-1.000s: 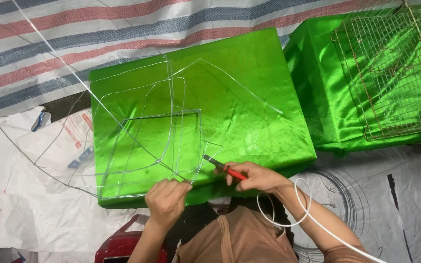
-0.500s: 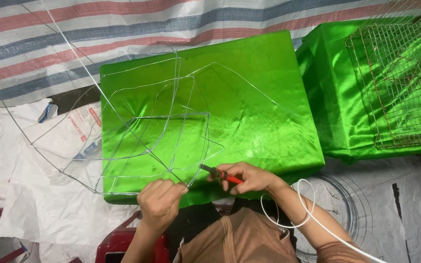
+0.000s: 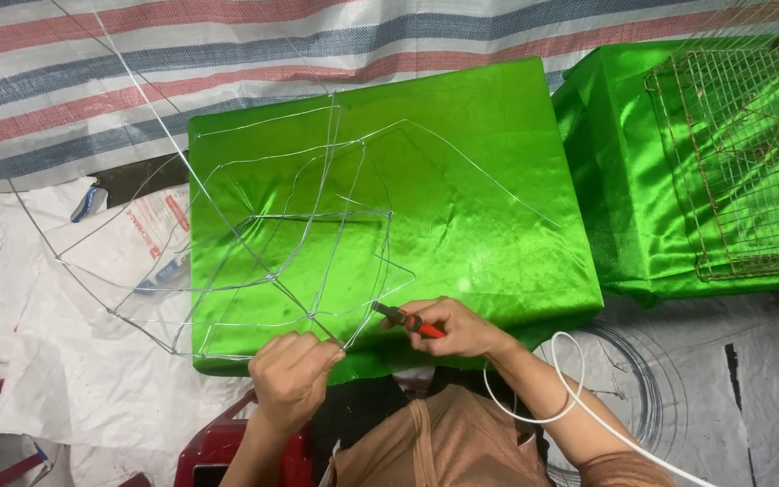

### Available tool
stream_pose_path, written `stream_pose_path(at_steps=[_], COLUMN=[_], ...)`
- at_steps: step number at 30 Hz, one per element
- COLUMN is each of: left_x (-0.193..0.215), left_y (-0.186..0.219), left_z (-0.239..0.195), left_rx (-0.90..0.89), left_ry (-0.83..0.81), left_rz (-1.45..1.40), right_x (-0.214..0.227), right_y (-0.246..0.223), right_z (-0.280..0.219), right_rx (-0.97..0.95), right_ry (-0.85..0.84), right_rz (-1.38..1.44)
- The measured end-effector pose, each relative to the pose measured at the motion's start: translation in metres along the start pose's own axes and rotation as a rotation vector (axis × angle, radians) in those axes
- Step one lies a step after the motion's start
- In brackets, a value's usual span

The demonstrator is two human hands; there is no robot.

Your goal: Assembling a wire frame by bending and cutting metal wires using pliers and wire cutters.

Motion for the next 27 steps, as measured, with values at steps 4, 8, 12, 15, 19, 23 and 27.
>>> stream_pose_path(at_steps=[4,8,12,15,19,23,27], left_x=[0.001,-0.008,-0.019,-0.015,-0.011,-0.002,-0.005], left_y=[0.004,0.002,-0.002,0.008,0.010,0.012,0.014], left_z=[0.001,-0.003,-0.013,-0.009,-0.008,-0.003,-0.003], left_rx=[0.014,0.063,0.066,0.049,0.055,0.071,0.034], left_ry=[0.012,0.027,0.038,0.008,0.019,0.012,0.017], left_rz=[-0.014,-0.029,-0.017,-0.023,-0.010,0.004,0.010], right_x=[-0.009,-0.012,-0.021,-0.023,-0.022,0.003,0.012], right_y=[0.008,0.006,-0.011,0.005,-0.011,-0.040,-0.143], right_z=[-0.004,-0.010,-0.012,-0.020,-0.025,-0.048,-0.061], right_rx=[0.039,0.077,0.077,0.033,0.048,0.107,0.276], right_ry=[0.123,0.309,0.216,0.071,0.039,0.308,0.494], right_rz=[0.013,-0.001,0.198,0.246,0.152,-0.570,-1.567])
Point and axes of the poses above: each hand's wrist, its own z-axis towards the middle knuckle, its own x-axis out of the back of the hand, y = z × x, the point moved 9 cm from there along z, towards the middle knuckle, and after that the axes turned 6 degrees about -y, right-handed, at the moved point
